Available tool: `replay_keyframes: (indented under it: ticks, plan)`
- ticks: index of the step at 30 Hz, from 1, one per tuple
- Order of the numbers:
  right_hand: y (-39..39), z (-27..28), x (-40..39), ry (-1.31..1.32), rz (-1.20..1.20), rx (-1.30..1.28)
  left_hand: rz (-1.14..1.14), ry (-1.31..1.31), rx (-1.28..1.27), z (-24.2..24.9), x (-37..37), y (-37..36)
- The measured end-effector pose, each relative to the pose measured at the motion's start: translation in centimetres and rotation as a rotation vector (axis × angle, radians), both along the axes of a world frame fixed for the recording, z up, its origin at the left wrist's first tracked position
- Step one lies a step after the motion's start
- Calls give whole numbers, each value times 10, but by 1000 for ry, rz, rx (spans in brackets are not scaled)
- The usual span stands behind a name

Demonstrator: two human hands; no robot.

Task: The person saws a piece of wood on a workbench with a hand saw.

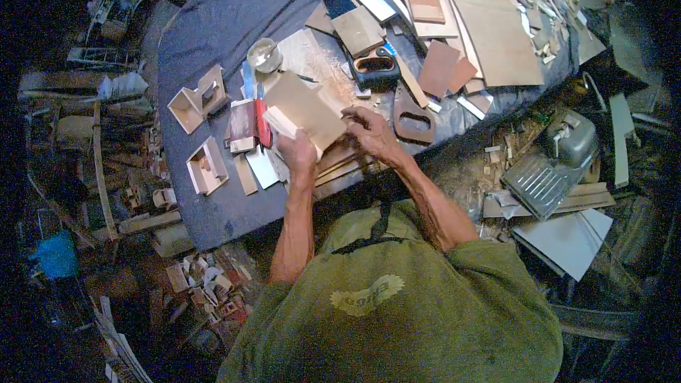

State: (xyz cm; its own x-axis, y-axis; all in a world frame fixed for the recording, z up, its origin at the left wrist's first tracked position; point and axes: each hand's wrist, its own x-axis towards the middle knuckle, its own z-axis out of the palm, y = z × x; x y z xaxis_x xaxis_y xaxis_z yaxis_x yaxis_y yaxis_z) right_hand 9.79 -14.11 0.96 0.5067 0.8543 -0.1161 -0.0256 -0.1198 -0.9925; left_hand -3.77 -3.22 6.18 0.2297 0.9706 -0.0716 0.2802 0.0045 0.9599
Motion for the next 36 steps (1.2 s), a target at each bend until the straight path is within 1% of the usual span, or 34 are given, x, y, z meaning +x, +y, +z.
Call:
replay_keyframes:
  ticks: [1,2,3,4,5,7,8,11,12,14,15,17,18,21,24,26,27,28,31,33,34,35,36]
  plan:
    - [1,3,-2,-69,-39,10,34,-15,13,19,-5,1]
    - [0,7,-3,-142,-36,-36,68,-30,28,30,-11,6]
    - [-1,23,-3,-215,-33,-81,152,-24,100,1,-23,25]
    - [-1,31,-3,-290,-30,-125,176,-71,65,11,-29,29]
    - [2,31,-2,-470,28,-108,200,-118,29,21,-36,32]
    - [18,29,6,-830,146,-70,221,-130,-29,13,-54,45]
    - [45,19,10,-867,276,15,236,-139,-53,9,-61,50]
    - [76,21,12,-1267,504,-158,221,-118,-59,25,-61,39]
    - [88,12,18,-1217,602,-210,207,-92,-18,20,-64,41]
    - [97,15,21,-1297,657,-213,188,-34,59,2,-73,44]
    - [101,16,23,-1338,686,-215,164,-15,61,2,-75,44]
    - [114,1,30,-1288,713,-178,112,22,64,1,-77,44]
    - [116,8,28,-1262,724,-160,94,22,69,2,-77,43]
    - [119,33,24,-1338,719,-329,50,19,48,12,-74,42]
    - [108,27,27,-1399,634,-377,61,-9,-18,15,-73,42]
    - [105,-12,43,-1443,536,-170,107,-47,-12,11,-71,44]
    - [103,-14,45,-1458,484,-64,131,-45,-6,13,-70,44]
    - [98,-16,47,-1449,476,-81,152,-40,0,16,-68,43]
    - [74,-4,59,-1206,579,-165,146,-32,32,9,-72,49]
    - [50,12,58,-1110,500,-207,147,-47,38,8,-73,51]
    - [34,43,48,-1030,442,-299,160,-64,30,10,-72,50]
    - [24,59,42,-949,385,-388,174,-82,22,11,-71,50]
    - [21,51,38,-975,264,-396,186,-84,18,10,-70,50]
